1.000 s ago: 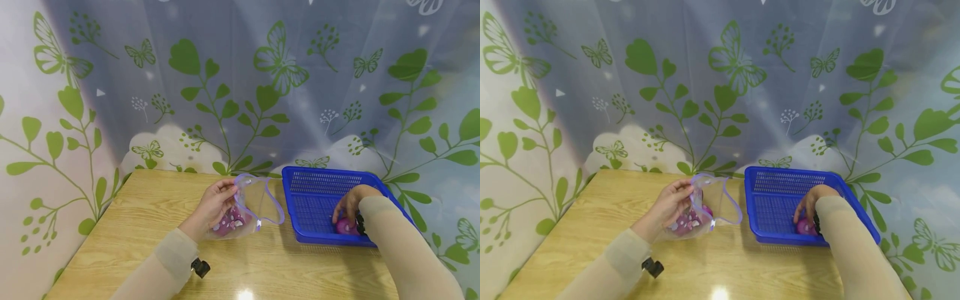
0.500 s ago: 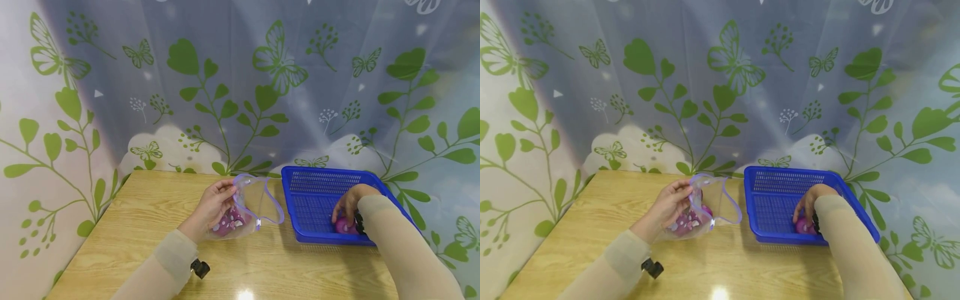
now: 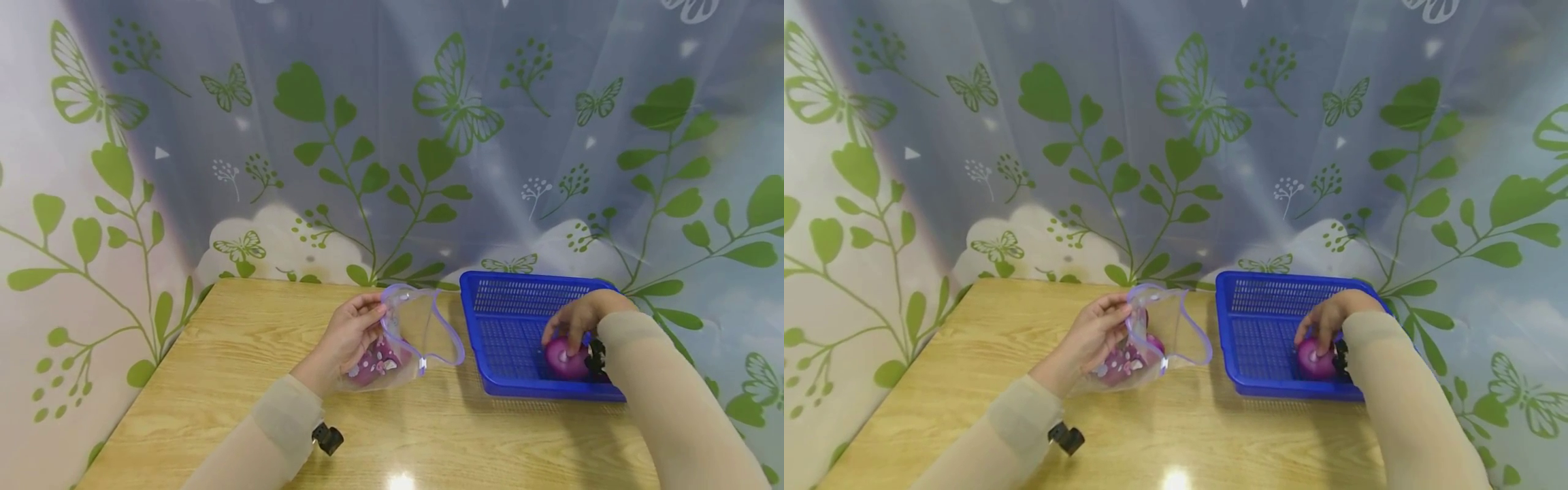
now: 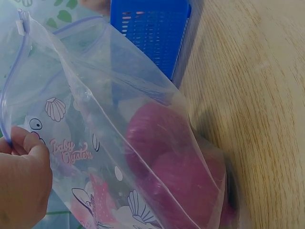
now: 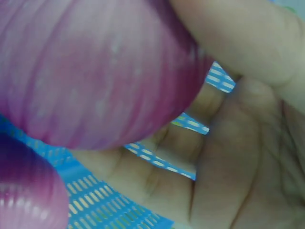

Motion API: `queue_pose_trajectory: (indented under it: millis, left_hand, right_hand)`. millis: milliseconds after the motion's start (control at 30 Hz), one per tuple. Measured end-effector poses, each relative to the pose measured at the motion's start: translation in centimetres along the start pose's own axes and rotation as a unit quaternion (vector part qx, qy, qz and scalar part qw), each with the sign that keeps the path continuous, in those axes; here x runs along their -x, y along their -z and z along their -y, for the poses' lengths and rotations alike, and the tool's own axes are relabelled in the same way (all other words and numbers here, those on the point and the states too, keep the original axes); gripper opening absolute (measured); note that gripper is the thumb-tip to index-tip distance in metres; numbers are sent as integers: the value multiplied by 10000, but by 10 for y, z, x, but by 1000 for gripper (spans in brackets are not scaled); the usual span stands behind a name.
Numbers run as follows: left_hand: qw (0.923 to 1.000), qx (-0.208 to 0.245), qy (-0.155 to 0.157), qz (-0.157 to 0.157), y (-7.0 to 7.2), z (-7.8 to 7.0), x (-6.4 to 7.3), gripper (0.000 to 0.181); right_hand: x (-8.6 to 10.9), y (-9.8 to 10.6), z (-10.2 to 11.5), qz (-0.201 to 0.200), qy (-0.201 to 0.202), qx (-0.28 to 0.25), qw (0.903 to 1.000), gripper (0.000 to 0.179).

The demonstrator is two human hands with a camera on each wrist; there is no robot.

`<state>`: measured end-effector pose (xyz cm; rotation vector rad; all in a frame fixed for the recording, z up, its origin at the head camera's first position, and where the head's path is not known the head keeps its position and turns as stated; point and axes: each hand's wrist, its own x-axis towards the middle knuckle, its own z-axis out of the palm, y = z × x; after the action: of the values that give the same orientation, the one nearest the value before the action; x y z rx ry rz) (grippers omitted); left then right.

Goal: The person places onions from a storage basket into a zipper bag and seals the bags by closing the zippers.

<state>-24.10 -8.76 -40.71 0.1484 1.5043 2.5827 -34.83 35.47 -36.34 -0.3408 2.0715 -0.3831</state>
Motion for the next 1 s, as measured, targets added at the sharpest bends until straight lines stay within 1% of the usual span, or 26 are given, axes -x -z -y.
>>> queue_pose_trajectory:
  millis: [100, 167, 267, 400, 467, 633, 800, 900, 1000]
  left_hand:
    - [10000, -8, 23, -13, 1, 1, 0, 21]
    - [10000, -7, 30, -27, 1, 2, 0, 22]
    - [10000, 10, 26, -26, 1, 2, 0, 22]
    - [10000, 20, -14, 5, 1, 2, 0, 21]
    - [10000, 25, -29, 17, 1, 2, 0, 20]
    - [10000, 43, -24, 26, 0, 1, 1, 20]
    - [10000, 2, -6, 65, 1, 1, 0, 20]
    - [10000, -28, 2, 64, 1, 2, 0, 20]
    - [10000, -24, 14, 23, 1, 2, 0, 20]
  right_hand:
    - [8, 0, 1, -221, 20, -418, 9989, 51]
    - [11, 0, 0, -301, 75, -857, 9958, 53]
    - [16, 1, -2, -449, 220, -1366, 9894, 56]
    - [25, 1, -3, -644, 524, -1586, 9838, 56]
    - [29, 1, -2, -716, 688, -1537, 9831, 56]
    - [41, -3, 3, -1056, 997, -1468, 9784, 54]
    - [49, -8, 6, -1435, 1198, -1413, 9722, 55]
    - [54, -10, 9, -1675, 1328, -1141, 9702, 56]
    - [58, -13, 13, -1946, 1546, -770, 9656, 55]
